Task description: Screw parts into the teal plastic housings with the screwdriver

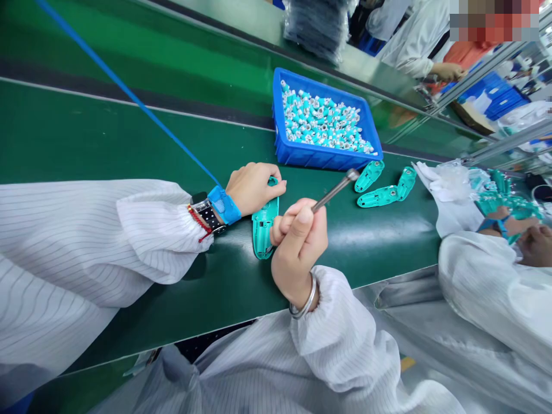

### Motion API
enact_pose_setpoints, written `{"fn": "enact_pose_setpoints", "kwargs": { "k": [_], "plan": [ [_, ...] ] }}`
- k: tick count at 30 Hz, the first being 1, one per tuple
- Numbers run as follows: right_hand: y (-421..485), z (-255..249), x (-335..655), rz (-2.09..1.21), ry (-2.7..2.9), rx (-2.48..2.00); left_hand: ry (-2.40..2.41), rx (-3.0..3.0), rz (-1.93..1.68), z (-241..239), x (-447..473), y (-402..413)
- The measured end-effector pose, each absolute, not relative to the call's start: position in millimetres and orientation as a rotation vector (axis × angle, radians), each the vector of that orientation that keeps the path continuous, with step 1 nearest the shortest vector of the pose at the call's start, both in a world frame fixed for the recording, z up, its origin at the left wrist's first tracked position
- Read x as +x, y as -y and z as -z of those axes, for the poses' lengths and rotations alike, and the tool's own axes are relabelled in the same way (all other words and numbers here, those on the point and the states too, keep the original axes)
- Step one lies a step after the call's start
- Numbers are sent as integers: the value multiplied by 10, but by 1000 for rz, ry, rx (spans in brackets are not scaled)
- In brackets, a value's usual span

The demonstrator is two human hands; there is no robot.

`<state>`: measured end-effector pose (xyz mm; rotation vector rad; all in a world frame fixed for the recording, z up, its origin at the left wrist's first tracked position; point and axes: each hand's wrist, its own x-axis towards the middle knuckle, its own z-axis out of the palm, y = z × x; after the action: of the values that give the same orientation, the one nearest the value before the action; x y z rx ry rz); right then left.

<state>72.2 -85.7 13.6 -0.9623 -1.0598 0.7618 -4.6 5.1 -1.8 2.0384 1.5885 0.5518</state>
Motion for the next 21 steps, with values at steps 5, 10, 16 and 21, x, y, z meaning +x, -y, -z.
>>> {"fn": "enact_pose_setpoints", "kwargs": {
  "k": [5,10,16,21],
  "plan": [
    [852,-87,805,-922,1069,-894,-1483,2038,-565,37,-112,-66],
    [291,-280,1332,-505,1265,-1087,-1170,1986,-601,74,-334,-269],
    [-869,-492,1843,-111,1873,-1725,-928,1526,-487,34,-581,-397],
    [-1304,-298,1748,-220,1923,-1913,-845,1031,-752,-3,-552,-355]
  ]
}}
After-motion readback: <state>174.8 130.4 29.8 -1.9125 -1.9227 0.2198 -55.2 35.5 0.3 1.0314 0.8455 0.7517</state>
